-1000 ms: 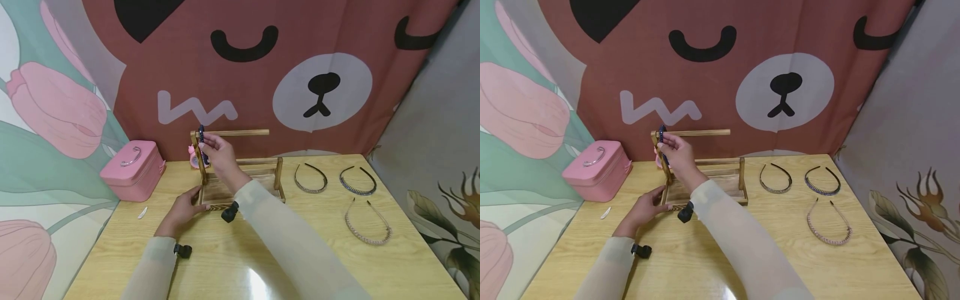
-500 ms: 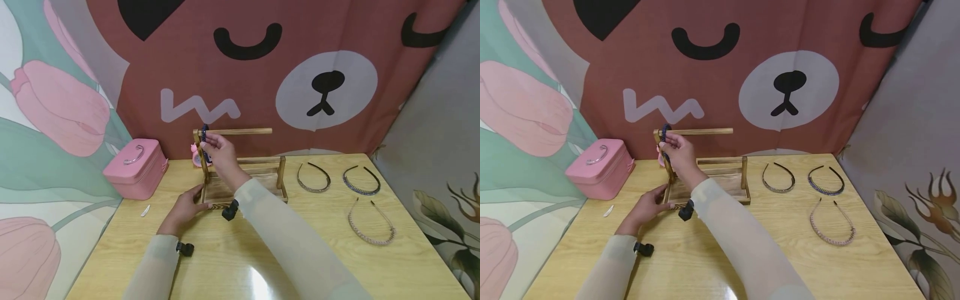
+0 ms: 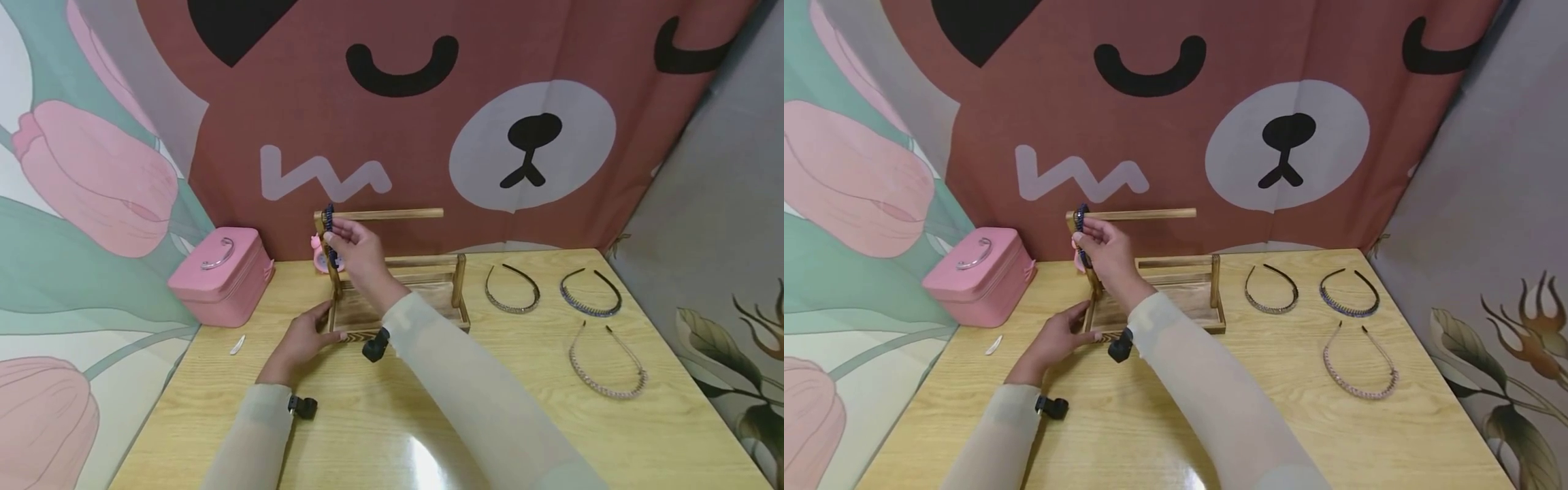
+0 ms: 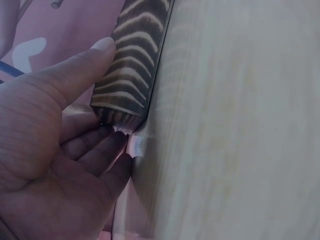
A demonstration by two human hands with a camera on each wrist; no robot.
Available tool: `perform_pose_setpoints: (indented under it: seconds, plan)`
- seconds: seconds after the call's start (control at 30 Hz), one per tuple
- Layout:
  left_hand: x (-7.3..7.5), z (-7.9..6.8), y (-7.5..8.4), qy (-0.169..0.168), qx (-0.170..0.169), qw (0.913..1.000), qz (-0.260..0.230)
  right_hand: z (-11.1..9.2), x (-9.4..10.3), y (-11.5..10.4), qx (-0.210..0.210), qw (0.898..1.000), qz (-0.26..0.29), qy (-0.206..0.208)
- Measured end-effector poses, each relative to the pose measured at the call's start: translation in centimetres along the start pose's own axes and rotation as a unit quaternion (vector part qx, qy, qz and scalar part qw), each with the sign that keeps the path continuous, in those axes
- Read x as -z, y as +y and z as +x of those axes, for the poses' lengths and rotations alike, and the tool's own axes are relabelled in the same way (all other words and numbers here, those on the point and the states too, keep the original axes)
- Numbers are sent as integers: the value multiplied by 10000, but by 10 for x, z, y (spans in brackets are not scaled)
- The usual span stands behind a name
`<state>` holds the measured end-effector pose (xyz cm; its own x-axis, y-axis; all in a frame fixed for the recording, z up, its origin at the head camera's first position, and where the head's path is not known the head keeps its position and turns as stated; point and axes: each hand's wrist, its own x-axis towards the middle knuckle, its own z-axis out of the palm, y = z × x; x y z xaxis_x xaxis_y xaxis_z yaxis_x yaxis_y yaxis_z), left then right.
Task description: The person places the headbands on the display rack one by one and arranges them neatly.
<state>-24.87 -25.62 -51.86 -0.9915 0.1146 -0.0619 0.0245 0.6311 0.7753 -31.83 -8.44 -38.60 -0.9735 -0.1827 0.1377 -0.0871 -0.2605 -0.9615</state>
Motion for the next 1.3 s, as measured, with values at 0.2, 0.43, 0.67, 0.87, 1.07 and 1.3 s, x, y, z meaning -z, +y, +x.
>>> perform_pose_setpoints:
  seconds: [0.2,0.43,0.67,0.87,1.07,1.3]
  plan:
    - [1,-1,1,-2,-6,10000,74,-5,4,-2,100,9999,120,-32]
    - [-1,0,-1,-19,-44,10000,36,-4,3,-2,103,9998,150,-37]
    - [-1,-1,-1,-41,-18,10000,-2,-2,2,-3,34,10000,7,-90]
    - [0,0,1,20,-119,9998,165,-6,8,-1,60,10000,-62,-20]
    - [-1,0,2,20,-145,9999,82,-28,43,8,114,9983,-557,-88]
    - [-2,0,4,34,-48,9999,100,-60,120,22,9,9938,-1063,-331]
